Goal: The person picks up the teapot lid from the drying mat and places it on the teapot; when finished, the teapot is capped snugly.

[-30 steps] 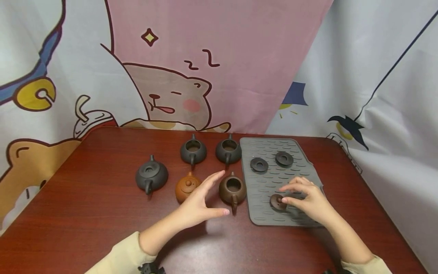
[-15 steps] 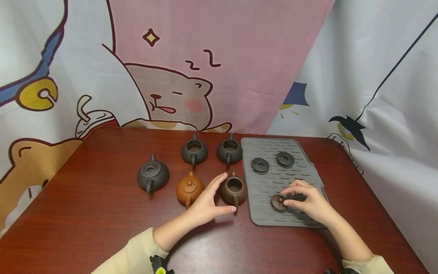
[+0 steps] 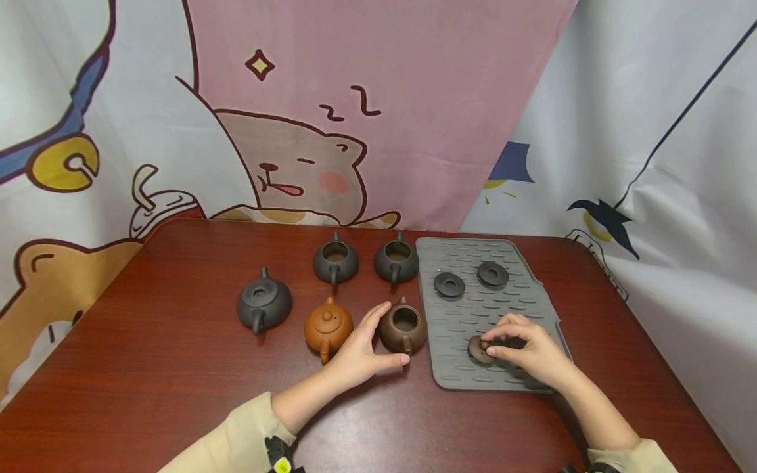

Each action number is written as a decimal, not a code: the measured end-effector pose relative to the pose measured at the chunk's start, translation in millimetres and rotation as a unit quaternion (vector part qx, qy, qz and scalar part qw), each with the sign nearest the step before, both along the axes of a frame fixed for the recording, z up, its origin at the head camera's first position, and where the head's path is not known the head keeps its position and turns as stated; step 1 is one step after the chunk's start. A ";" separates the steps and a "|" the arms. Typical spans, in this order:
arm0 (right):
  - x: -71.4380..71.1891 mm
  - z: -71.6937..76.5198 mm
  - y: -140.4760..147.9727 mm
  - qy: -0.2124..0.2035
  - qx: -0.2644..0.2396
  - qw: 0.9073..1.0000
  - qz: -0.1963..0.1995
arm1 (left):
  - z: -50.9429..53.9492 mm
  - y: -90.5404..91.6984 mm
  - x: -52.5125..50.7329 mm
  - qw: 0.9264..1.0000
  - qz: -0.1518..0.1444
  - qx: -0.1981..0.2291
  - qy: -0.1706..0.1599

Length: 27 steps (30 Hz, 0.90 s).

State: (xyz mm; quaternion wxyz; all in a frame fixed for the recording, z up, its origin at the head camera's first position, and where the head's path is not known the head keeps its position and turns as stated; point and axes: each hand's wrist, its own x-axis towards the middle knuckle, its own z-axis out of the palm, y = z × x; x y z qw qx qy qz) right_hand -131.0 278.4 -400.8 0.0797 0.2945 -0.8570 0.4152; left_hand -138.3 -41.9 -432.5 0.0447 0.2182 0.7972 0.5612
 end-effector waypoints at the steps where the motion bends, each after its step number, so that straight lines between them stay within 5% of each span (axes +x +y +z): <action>1: 0.1 -0.2 -0.3 0.001 -0.001 1.000 -0.001 | -0.4 0.3 0.1 1.000 0.000 0.001 0.000; 13: 0.7 0.2 0.1 -0.002 0.002 1.000 -0.014 | -0.6 2.2 0.2 1.000 0.003 -0.003 0.000; 27: 4.4 23.4 -15.1 0.007 0.004 1.000 -0.028 | -1.9 3.0 1.3 1.000 0.015 -0.008 0.000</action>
